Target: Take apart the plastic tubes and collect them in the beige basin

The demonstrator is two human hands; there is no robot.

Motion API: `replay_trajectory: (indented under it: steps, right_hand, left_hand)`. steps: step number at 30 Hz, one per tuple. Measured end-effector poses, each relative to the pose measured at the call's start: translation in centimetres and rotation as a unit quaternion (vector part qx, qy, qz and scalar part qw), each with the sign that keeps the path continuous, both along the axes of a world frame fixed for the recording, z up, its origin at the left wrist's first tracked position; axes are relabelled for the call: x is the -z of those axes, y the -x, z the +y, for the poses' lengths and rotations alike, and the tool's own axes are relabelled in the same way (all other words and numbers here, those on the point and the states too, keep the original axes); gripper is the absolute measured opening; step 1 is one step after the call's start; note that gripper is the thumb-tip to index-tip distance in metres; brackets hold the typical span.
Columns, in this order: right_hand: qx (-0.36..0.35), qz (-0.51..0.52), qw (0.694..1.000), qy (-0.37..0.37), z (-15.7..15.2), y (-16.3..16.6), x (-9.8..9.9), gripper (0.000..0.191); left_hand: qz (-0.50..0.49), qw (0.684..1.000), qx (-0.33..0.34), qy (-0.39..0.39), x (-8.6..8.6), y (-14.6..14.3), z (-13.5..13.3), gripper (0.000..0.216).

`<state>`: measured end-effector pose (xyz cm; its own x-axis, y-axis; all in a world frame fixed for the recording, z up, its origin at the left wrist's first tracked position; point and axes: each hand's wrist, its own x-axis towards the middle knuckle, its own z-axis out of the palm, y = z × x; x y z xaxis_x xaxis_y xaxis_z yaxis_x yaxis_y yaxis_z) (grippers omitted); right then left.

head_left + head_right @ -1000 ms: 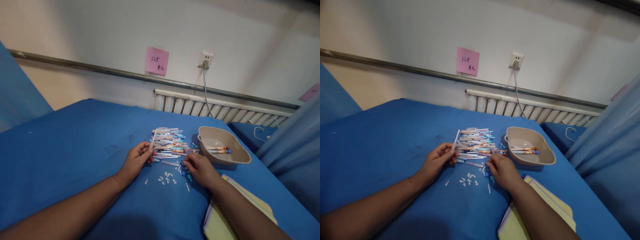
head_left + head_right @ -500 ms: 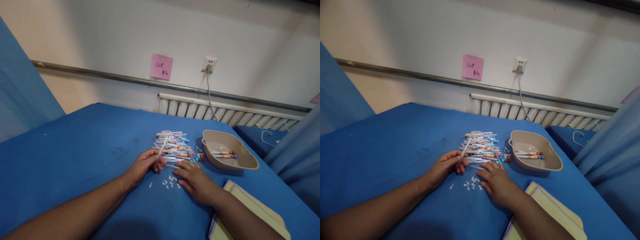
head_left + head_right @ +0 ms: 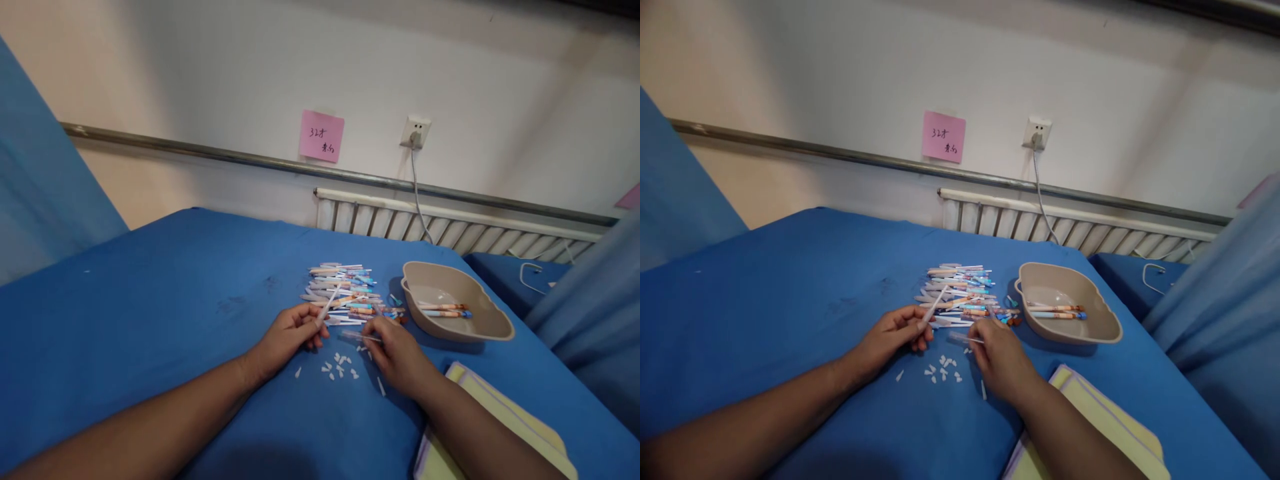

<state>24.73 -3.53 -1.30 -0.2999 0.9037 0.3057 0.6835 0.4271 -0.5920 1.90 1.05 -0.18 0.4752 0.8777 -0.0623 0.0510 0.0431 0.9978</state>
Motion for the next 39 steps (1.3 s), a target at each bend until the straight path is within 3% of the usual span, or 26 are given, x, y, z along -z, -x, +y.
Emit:
replay_trajectory:
  steps: [2,5,8,10,22,26,30,39]
  right_hand:
    - [0.043,0.106,0.993,0.016,0.2,-0.2,0.2,0.012]
    - [0.094,0.272,0.955,0.071,0.7,-0.5,0.4,0.023]
    - [0.097,0.385,0.912,0.104,0.9,-0.9,0.6,0.027]
    - [0.090,0.414,0.899,0.109,1.0,-1.0,0.5,0.026]
    - [0.107,0.401,0.905,0.098,1.0,-1.1,0.3,0.026]
    - [0.093,0.348,0.928,0.090,1.0,-1.0,0.4,0.025]
    - [0.030,0.284,0.953,0.104,0.6,-0.3,0.4,0.022]
    - [0.003,0.202,0.976,0.083,-0.1,0.2,-0.1,0.014]
  left_hand:
    - [0.015,1.000,0.000,-0.003,0.1,-0.1,-0.1,0.026]
    - [0.050,0.999,-0.002,-0.021,0.3,-0.2,-0.2,0.026]
    - [0.076,0.996,0.012,-0.051,0.2,-0.2,-0.4,0.024]
    - [0.085,0.994,0.024,-0.067,0.1,-0.2,-0.6,0.022]
    - [0.093,0.991,0.031,-0.087,0.1,-0.1,-0.6,0.020]
    - [0.119,0.986,0.031,-0.115,-0.3,-0.1,-0.8,0.018]
    - [0.137,0.981,0.054,-0.129,-1.0,-0.2,-1.2,0.020]
    - [0.130,0.985,0.086,-0.071,-0.7,-0.1,-1.2,0.025]
